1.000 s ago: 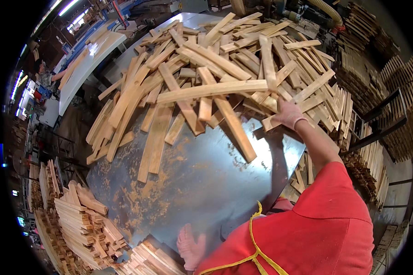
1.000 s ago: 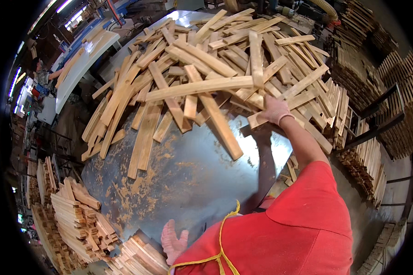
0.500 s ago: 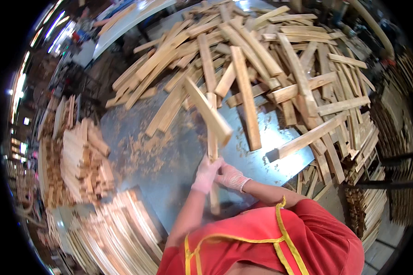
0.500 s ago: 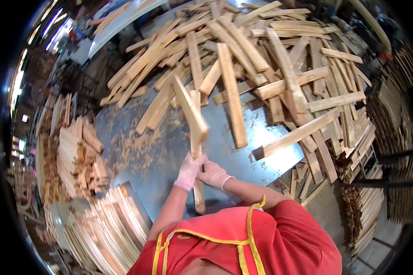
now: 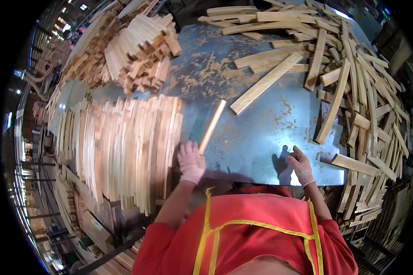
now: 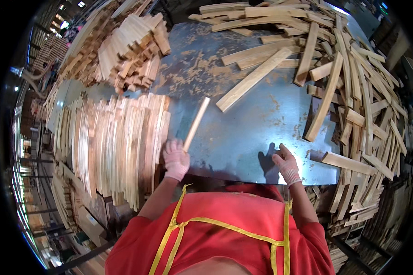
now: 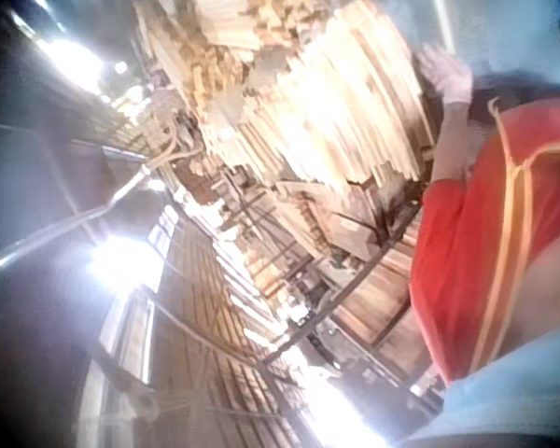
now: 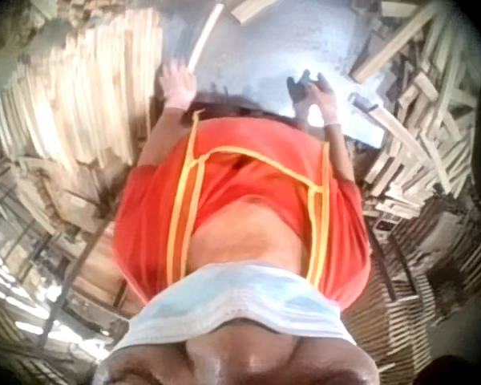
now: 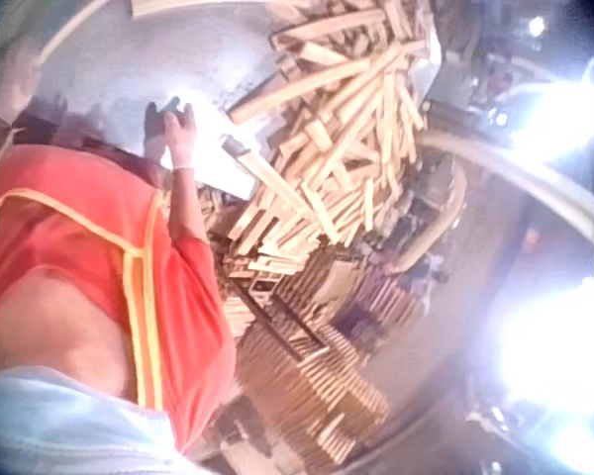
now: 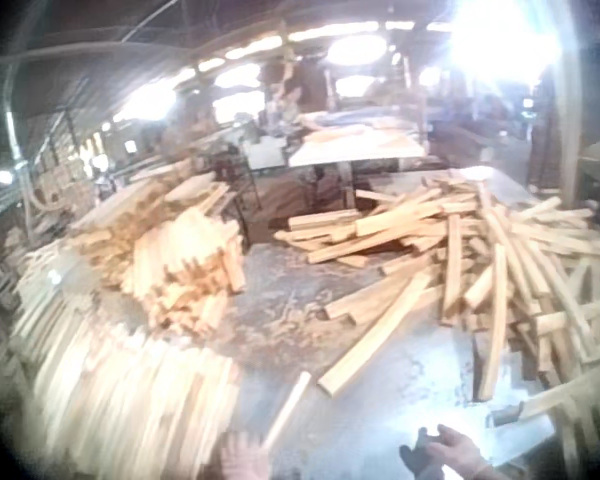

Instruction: The person repeatedly picks up thin wooden planks from a large pile on the floor and stacks them neatly on a metal table. The person handles the planks one by one or in small groups, aligning them into a growing stack.

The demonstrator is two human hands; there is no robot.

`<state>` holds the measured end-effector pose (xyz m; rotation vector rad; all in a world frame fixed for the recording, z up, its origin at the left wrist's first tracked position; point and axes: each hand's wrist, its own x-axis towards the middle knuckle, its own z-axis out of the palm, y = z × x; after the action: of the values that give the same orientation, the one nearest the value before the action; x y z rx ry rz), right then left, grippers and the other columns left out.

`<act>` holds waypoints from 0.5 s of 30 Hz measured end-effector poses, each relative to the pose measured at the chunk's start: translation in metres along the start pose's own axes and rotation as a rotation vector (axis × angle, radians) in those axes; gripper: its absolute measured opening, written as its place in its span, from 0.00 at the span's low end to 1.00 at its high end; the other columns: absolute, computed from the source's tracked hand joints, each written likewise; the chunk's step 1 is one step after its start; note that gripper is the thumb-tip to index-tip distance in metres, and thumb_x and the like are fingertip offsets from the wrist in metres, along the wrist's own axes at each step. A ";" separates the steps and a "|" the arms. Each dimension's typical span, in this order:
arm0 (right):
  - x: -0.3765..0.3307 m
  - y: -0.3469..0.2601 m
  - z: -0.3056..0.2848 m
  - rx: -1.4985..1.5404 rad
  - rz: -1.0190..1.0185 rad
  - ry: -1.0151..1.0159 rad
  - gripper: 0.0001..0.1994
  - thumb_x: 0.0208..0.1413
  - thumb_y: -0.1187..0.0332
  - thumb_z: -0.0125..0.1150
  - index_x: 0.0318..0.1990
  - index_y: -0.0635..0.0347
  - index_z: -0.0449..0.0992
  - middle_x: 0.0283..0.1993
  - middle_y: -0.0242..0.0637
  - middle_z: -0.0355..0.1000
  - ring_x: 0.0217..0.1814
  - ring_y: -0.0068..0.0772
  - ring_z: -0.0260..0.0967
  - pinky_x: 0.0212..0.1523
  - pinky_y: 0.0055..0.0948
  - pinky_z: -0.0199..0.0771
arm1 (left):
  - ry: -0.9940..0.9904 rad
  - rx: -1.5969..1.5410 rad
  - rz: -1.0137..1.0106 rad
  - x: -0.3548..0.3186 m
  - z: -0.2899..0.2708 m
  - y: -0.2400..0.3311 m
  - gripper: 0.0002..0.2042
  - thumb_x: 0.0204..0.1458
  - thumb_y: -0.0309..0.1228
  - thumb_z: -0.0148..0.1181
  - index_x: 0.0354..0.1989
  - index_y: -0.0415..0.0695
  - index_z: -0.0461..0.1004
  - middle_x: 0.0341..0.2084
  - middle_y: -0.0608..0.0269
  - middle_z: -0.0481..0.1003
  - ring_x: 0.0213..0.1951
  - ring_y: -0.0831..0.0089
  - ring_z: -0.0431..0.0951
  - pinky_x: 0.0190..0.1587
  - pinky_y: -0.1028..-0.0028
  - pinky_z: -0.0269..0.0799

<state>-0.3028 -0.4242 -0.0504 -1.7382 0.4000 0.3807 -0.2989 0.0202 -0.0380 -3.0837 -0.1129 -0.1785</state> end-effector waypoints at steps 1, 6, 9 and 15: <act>-0.003 0.003 0.002 0.063 -0.012 0.000 0.38 0.62 0.63 0.67 0.75 0.70 0.60 0.52 0.42 0.79 0.52 0.29 0.75 0.57 0.28 0.75 | 0.111 0.168 0.021 0.004 0.011 -0.026 0.24 0.56 0.38 0.55 0.63 0.46 0.72 0.61 0.57 0.69 0.66 0.51 0.64 0.67 0.50 0.60; -0.035 -0.025 -0.033 -0.206 -0.095 0.205 0.33 0.59 0.66 0.68 0.71 0.65 0.68 0.55 0.46 0.80 0.56 0.35 0.77 0.61 0.34 0.75 | -0.255 0.291 -0.120 0.017 -0.017 -0.064 0.41 0.57 0.47 0.64 0.78 0.48 0.56 0.74 0.56 0.59 0.76 0.54 0.54 0.74 0.54 0.52; -0.046 -0.026 -0.127 -0.656 -0.247 0.553 0.37 0.54 0.68 0.70 0.72 0.63 0.65 0.61 0.48 0.76 0.62 0.50 0.75 0.64 0.43 0.74 | -0.100 0.105 -0.032 0.022 -0.025 -0.037 0.43 0.54 0.41 0.66 0.78 0.44 0.54 0.73 0.53 0.59 0.75 0.50 0.54 0.77 0.53 0.49; -0.044 -0.016 -0.265 -1.454 0.100 0.487 0.35 0.50 0.66 0.66 0.70 0.54 0.68 0.63 0.46 0.73 0.68 0.50 0.68 0.67 0.48 0.68 | -0.124 -0.209 0.184 0.128 0.006 0.088 0.48 0.48 0.49 0.72 0.76 0.43 0.59 0.72 0.50 0.60 0.74 0.50 0.58 0.74 0.53 0.55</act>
<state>-0.3248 -0.6786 0.0362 -3.2700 0.6229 0.3173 -0.1649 -0.0577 -0.0334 -3.2869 0.1967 0.0096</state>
